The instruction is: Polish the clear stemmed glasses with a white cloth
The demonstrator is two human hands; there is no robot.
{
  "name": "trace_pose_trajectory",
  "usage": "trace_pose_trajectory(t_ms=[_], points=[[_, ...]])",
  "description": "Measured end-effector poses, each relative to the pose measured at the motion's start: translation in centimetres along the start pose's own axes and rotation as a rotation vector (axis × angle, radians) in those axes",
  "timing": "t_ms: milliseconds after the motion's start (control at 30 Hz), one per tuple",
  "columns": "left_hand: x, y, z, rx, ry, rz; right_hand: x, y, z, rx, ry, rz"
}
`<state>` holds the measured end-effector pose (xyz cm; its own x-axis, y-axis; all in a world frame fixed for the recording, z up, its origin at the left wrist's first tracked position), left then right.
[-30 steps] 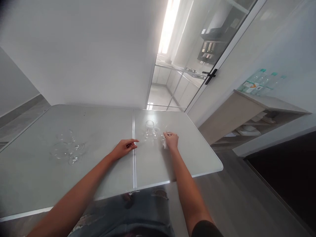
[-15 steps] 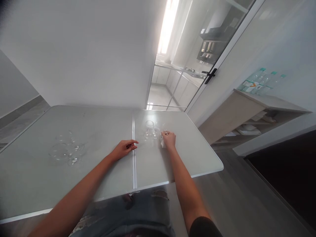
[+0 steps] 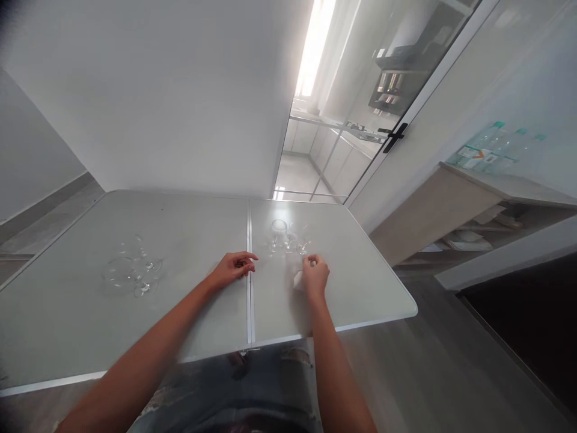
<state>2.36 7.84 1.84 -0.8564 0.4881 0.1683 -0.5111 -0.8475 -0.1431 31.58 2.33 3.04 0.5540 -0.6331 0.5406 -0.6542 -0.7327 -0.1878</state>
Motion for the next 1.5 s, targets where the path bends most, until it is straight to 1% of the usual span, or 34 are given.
trace_pose_trajectory(t_ms=[33,100,133,167,200,233,267,367,467,500,533,567,600,667,700,733,833,867,900,933,1000,1067,1133,1167,1233,1300,1367,1433,1500], points=[[-0.6,0.1,-0.1,0.022,0.066,-0.065,-1.1,1.1,-1.1,0.000,-0.151,-0.061],[-2.1,0.5,0.1,0.030,0.157,-0.212,-4.4,3.4,-3.1,-0.100,-0.408,-0.235],[-2.6,0.7,0.3,0.023,0.183,-0.268,-6.0,4.5,-4.3,-0.144,-0.515,-0.302],[-2.9,0.8,0.4,0.016,0.200,-0.292,-7.2,5.4,-5.6,-0.173,-0.609,-0.341],[-2.8,0.8,0.4,0.011,0.210,-0.275,-8.4,6.1,-6.7,-0.190,-0.681,-0.385],[-2.4,0.6,0.3,0.010,0.214,-0.231,-9.2,6.7,-7.8,-0.189,-0.733,-0.418],[-1.7,0.4,0.2,0.006,0.212,-0.159,-9.8,7.2,-8.7,-0.179,-0.772,-0.447],[0.7,0.0,0.0,-0.010,0.204,0.054,-10.7,8.3,-10.3,-0.132,-0.821,-0.601],[2.8,-0.1,0.0,-0.023,0.261,0.235,-11.1,9.4,-10.3,-0.126,-0.772,-0.812],[3.3,-0.1,0.0,-0.022,0.284,0.282,-11.2,9.6,-10.1,-0.124,-0.737,-0.855],[3.7,-0.1,0.1,-0.021,0.304,0.317,-11.1,9.6,-10.0,-0.110,-0.700,-0.868],[3.8,-0.1,0.1,-0.022,0.319,0.335,-10.8,9.4,-9.9,-0.084,-0.666,-0.844],[3.8,-0.1,0.3,-0.020,0.331,0.337,-10.5,9.0,-9.9,-0.046,-0.639,-0.789],[3.3,-0.1,0.5,-0.009,0.349,0.304,-9.6,8.3,-10.4,0.040,-0.615,-0.663],[3.0,-0.1,0.5,-0.001,0.360,0.275,-9.4,8.2,-10.8,0.068,-0.621,-0.635],[2.6,-0.1,0.6,0.010,0.375,0.246,-9.4,8.3,-11.2,0.081,-0.634,-0.650],[1.9,0.0,0.4,0.048,0.425,0.195,-10.4,9.6,-12.0,0.086,-0.639,-0.823],[1.9,0.1,0.2,0.067,0.434,0.193,-10.7,9.7,-11.9,0.087,-0.620,-0.850],[1.8,0.1,-0.1,0.087,0.438,0.193,-10.9,9.7,-11.7,0.086,-0.596,-0.849],[1.7,0.2,-0.3,0.104,0.434,0.183,-11.0,9.5,-11.3,0.080,-0.569,-0.817],[1.3,0.2,-0.2,0.100,0.403,0.124,-11.2,8.7,-10.1,0.052,-0.509,-0.711],[0.8,0.2,0.4,0.033,0.309,0.046,-11.0,7.8,-9.1,0.042,-0.442,-0.593],[0.6,0.2,1.1,-0.049,0.181,0.025,-10.7,7.5,-8.7,0.070,-0.396,-0.530],[0.7,0.2,1.2,-0.062,0.135,0.039,-10.4,7.5,-8.9,0.101,-0.380,-0.528],[0.8,0.3,0.8,-0.022,0.112,0.066,-9.8,7.6,-9.8,0.212,-0.339,-0.536],[0.7,0.3,0.1,0.047,0.137,0.046,-8.7,7.9,-11.3,0.387,-0.270,-0.517],[0.5,0.3,0.0,0.043,0.138,0.013,-7.8,8.2,-12.7,0.545,-0.209,-0.472],[0.8,0.2,0.7,-0.035,0.117,0.029,-7.6,8.4,-13.4,0.611,-0.199,-0.481],[1.5,0.1,1.2,-0.099,0.117,0.088,-8.1,8.3,-13.4,0.584,-0.233,-0.554]])
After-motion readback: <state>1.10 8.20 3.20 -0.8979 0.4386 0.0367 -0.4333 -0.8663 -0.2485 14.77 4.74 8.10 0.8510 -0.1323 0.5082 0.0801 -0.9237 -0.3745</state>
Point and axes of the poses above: each hand's wrist, its own y-axis away from the middle knuckle, its own x-axis out of the back of the hand, z = x × y, the point moved 9 cm from there along -y, towards the middle knuckle, and after that the axes turned 3 degrees about z, right-handed, at the moved point
